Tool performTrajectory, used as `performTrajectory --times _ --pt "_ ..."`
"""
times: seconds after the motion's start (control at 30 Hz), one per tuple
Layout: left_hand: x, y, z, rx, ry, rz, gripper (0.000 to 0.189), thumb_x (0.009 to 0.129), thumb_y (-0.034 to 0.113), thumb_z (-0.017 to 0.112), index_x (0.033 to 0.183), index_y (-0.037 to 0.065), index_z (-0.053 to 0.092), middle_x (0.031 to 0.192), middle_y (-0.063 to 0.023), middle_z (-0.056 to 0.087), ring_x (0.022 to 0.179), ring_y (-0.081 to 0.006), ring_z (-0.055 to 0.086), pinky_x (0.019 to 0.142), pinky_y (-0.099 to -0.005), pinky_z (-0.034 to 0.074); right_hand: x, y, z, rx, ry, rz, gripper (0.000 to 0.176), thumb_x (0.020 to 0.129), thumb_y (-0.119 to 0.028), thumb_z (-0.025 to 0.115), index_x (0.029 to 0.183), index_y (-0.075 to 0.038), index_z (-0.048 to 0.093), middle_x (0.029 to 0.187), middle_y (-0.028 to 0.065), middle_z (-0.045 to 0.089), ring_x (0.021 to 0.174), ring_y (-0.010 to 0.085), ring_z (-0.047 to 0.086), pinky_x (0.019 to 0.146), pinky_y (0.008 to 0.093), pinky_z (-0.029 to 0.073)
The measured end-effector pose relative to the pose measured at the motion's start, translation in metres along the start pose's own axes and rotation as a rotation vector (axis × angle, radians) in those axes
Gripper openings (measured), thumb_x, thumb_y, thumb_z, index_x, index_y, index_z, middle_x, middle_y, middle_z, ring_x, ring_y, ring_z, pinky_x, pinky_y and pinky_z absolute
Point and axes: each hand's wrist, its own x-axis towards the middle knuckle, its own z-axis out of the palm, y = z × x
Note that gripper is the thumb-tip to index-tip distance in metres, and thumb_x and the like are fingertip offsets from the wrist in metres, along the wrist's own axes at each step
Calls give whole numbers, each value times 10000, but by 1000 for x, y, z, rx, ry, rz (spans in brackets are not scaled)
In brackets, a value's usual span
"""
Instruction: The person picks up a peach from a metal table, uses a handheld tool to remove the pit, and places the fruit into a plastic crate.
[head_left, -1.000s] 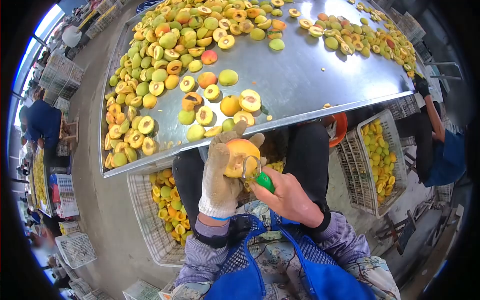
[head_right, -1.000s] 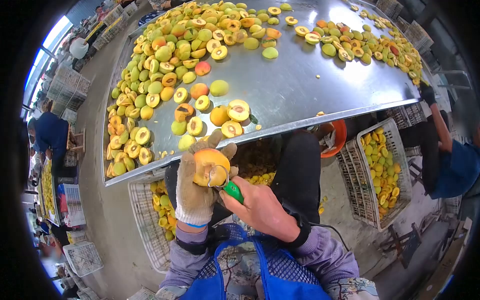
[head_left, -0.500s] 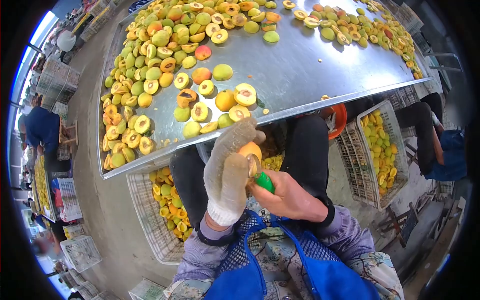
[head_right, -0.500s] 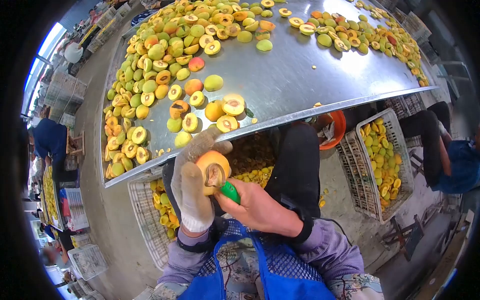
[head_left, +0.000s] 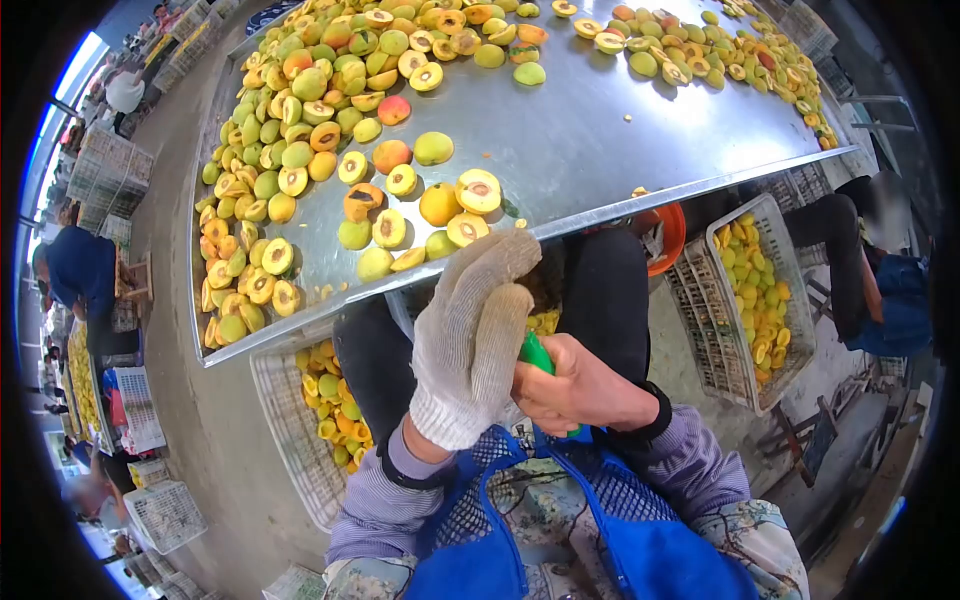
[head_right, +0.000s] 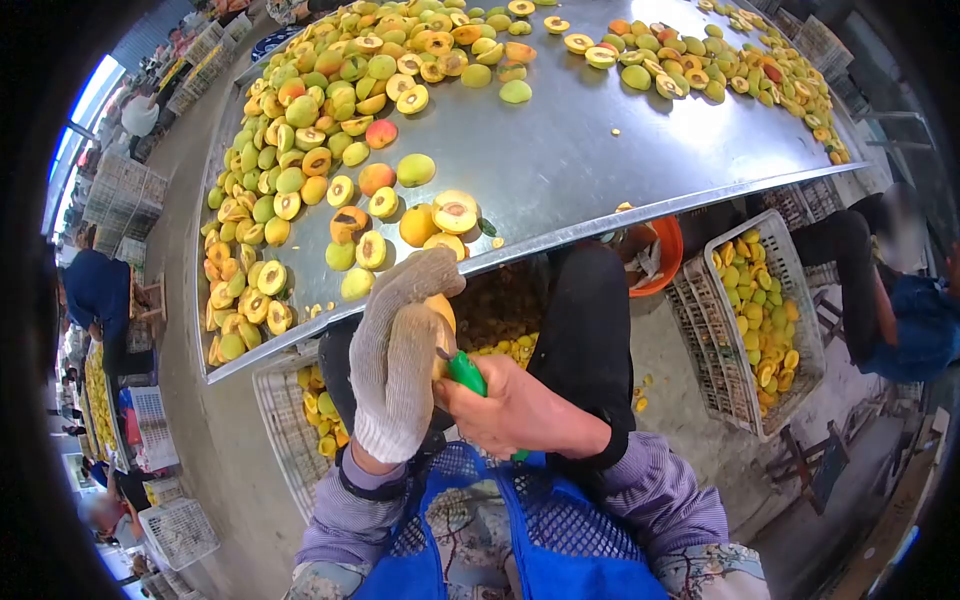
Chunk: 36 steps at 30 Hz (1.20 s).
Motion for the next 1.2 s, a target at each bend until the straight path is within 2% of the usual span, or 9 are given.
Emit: performTrajectory --times 0.03,0.23,0.3,0.33,0.57,0.63,0.77,1.0,1.2 --pt "0 0 -1 -130 -42 -185 265 835 90 542 1083 6 577 1157 -195 562 1051 -379 569 844 -359 495 0 0 -2 37 -26 2 224 960 -205 469 773 -86 439 506 -49 392 399 49 376 368 215 286" --pt "-4 -6 7 70 24 102 249 865 97 532 1086 -8 582 1110 -178 592 1012 -346 589 821 -364 495 0 8 -5 136 -22 24 246 961 -219 480 754 -94 437 490 -44 395 378 50 383 354 207 298" --pt "5 2 4 -277 -132 -437 215 878 94 539 1061 -7 591 1075 -161 609 956 -305 615 798 -334 495 4 17 -7 235 -17 19 250 958 -233 487 750 -103 440 496 -39 412 366 51 390 336 206 299" --pt "4 -9 6 -300 -173 -459 284 950 184 438 1122 -2 566 896 -77 624 675 -84 515 635 -230 433 6 22 -10 200 -45 -6 260 958 -236 487 738 -106 440 493 -40 409 366 51 390 335 209 298" --pt "11 -18 8 -208 -233 -409 298 932 199 453 1047 -33 602 875 -89 627 648 -118 566 599 -243 466 9 21 -11 175 -26 110 352 968 -265 458 656 -112 399 458 -28 366 344 66 353 334 230 303" --pt "15 -19 4 -558 -327 -798 329 931 231 459 1044 -41 603 888 -97 629 716 -146 591 651 -263 479 9 19 -7 124 -21 119 374 968 -280 455 644 -107 385 451 -32 341 342 65 336 334 227 301" --pt "17 -11 0 -504 -325 -829 357 932 274 468 1018 -42 612 901 -101 628 769 -163 599 677 -269 476 12 23 -11 154 -86 105 405 971 -298 437 621 -106 371 449 -31 335 330 63 321 334 224 312" --pt "3 -6 4 -78 -173 -294 204 890 141 540 1013 -4 616 938 -171 645 826 -318 655 707 -336 520 10 23 -7 145 -69 103 418 965 -275 413 589 -101 355 439 -28 333 312 56 312 327 211 313" --pt "-6 -21 12 -68 -73 64 192 868 104 558 1021 -2 603 949 -160 642 778 -290 658 686 -321 524 6 28 -12 185 -132 102 426 965 -276 411 579 -106 353 430 -35 329 314 54 332 323 212 317"
